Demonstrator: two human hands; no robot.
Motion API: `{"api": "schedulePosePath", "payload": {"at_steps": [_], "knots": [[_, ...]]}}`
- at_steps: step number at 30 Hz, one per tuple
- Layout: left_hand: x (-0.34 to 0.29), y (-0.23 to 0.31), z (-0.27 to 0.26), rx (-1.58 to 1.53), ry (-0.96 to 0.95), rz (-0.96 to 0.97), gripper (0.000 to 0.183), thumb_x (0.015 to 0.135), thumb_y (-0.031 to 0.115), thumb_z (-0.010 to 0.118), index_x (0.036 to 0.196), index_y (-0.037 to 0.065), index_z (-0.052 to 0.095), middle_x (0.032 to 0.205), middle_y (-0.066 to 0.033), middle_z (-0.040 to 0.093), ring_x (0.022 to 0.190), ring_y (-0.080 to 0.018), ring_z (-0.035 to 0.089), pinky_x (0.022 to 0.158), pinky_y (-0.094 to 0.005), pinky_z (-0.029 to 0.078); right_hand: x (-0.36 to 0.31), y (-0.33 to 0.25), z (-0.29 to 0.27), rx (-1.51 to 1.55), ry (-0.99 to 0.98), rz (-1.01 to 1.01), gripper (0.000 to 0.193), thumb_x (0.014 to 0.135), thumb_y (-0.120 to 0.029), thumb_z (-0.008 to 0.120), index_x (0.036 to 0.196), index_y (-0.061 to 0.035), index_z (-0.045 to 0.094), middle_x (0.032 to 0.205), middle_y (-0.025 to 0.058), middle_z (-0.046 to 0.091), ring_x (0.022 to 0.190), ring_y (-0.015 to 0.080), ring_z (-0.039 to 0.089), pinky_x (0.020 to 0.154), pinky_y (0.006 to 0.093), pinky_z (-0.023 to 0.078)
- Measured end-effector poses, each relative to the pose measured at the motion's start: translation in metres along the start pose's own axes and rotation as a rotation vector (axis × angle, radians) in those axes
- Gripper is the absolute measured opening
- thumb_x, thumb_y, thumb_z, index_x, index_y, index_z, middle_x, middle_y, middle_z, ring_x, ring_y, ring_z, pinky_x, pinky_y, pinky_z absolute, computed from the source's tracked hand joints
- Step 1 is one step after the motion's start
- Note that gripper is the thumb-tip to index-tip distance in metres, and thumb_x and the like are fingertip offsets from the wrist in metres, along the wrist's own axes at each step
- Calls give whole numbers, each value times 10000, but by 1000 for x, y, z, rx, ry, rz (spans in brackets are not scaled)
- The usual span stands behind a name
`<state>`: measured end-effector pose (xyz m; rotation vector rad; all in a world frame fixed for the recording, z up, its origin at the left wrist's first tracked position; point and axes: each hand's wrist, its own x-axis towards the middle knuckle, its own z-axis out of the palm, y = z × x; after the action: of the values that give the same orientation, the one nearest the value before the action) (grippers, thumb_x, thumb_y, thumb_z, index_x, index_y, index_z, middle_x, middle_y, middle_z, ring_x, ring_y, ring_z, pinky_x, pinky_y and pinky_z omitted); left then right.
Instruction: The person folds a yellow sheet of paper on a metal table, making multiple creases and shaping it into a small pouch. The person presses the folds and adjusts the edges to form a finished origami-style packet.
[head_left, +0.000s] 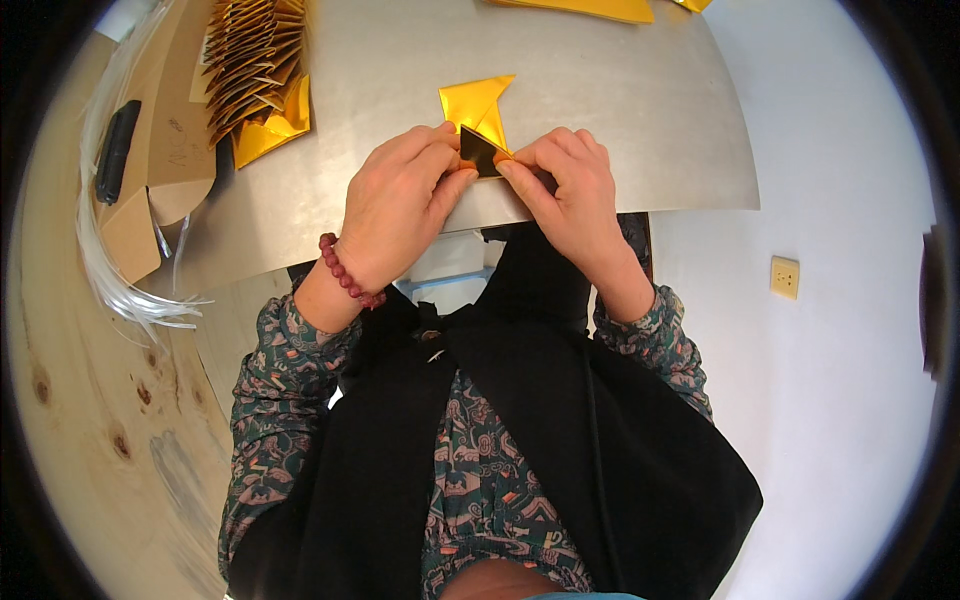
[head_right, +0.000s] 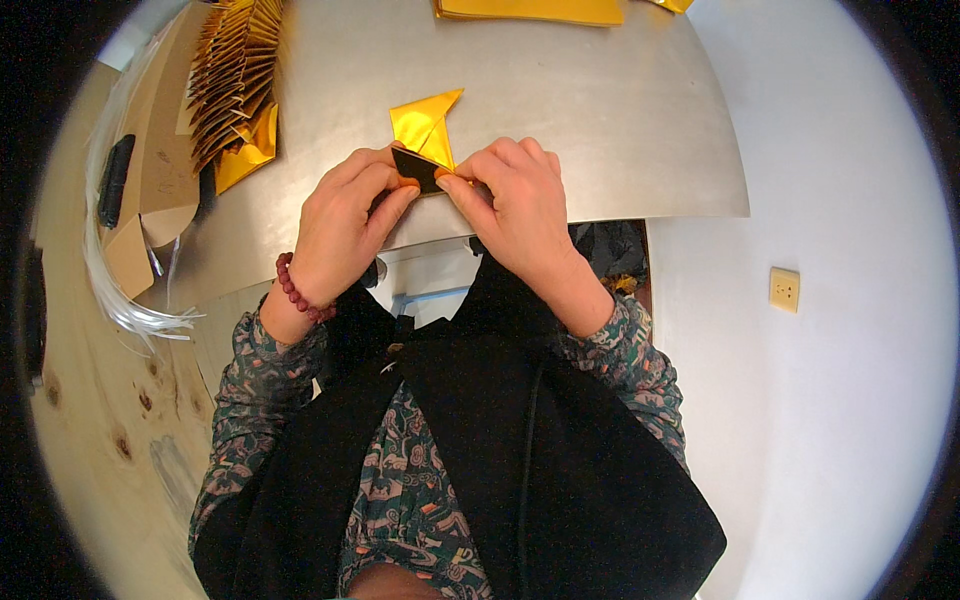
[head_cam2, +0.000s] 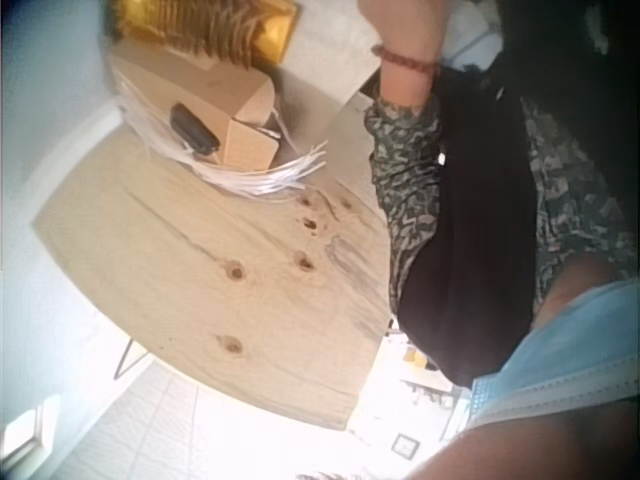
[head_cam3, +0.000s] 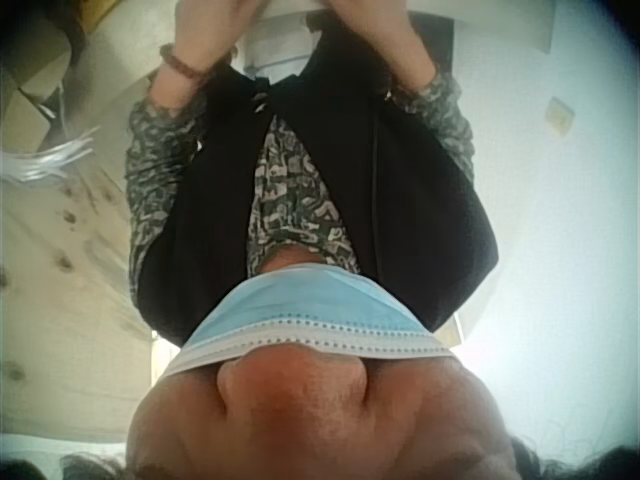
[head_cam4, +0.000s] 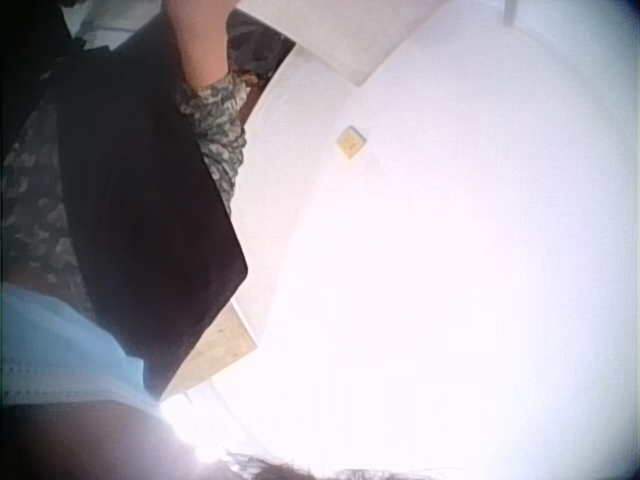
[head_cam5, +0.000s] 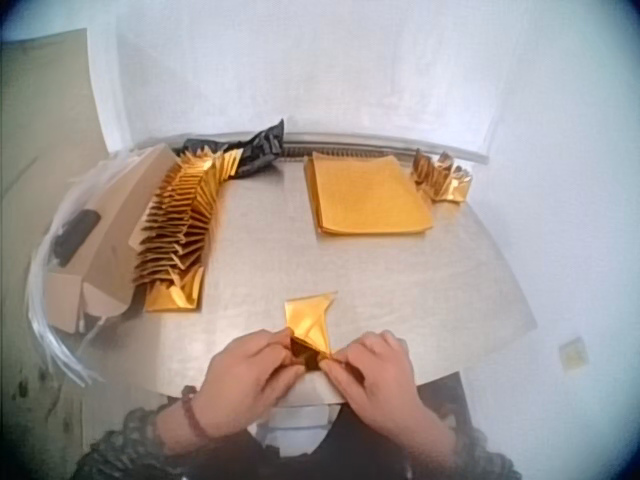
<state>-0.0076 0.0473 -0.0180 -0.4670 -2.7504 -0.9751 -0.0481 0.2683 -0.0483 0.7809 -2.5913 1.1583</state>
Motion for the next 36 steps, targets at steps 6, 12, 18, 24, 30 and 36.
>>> {"api": "schedulePosePath", "payload": {"at_steps": [6, 12, 18, 24, 30, 36], "knots": [[9, 8, 4, 19, 97, -15, 139, 908, 105, 763, 886, 8, 667, 993, -117, 690, 933, -351, 655, 842, -460, 530, 15, -9, -5, -62, -46, 46, 253, 946, -298, 783, 796, -109, 707, 754, 37, 625, 780, 282, 593, 745, 431, 422], [11, 8, 7, -16, 131, -101, 164, 890, 126, 784, 889, 36, 646, 939, -118, 656, 902, -353, 640, 840, -459, 506, 24, -14, -7, -114, -100, 84, 310, 955, -337, 764, 768, -97, 700, 739, 70, 636, 759, 317, 611, 717, 465, 432], [11, 11, 9, -35, 172, -148, 238, 894, 126, 796, 1042, 46, 628, 982, -123, 690, 948, -359, 666, 866, -457, 511, 29, -15, -9, -136, -129, 99, 302, 953, -325, 749, 777, -83, 711, 761, 90, 661, 778, 331, 638, 712, 482, 444], [13, 8, 4, -68, 162, -138, 263, 919, 102, 778, 1140, 53, 644, 1008, -98, 737, 988, -340, 694, 882, -449, 515, 31, -14, -8, -166, -148, 89, 282, 946, -310, 740, 791, -76, 717, 770, 104, 669, 788, 341, 646, 711, 492, 450], [15, 1, 4, 14, 126, -75, 240, 920, 126, 776, 1148, 95, 707, 965, -66, 728, 973, -303, 687, 874, -428, 510, 30, -13, -4, -208, -129, 86, 280, 938, -304, 738, 781, -74, 707, 760, 110, 663, 768, 345, 646, 700, 497, 455], [14, -5, 9, 43, 144, -68, 196, 910, 147, 784, 1104, 121, 794, 939, -51, 698, 949, -290, 667, 872, -413, 501, 31, -12, 2, -218, -128, 79, 266, 928, -291, 736, 780, -73, 706, 760, 113, 665, 762, 345, 648, 691, 496, 458]]}}
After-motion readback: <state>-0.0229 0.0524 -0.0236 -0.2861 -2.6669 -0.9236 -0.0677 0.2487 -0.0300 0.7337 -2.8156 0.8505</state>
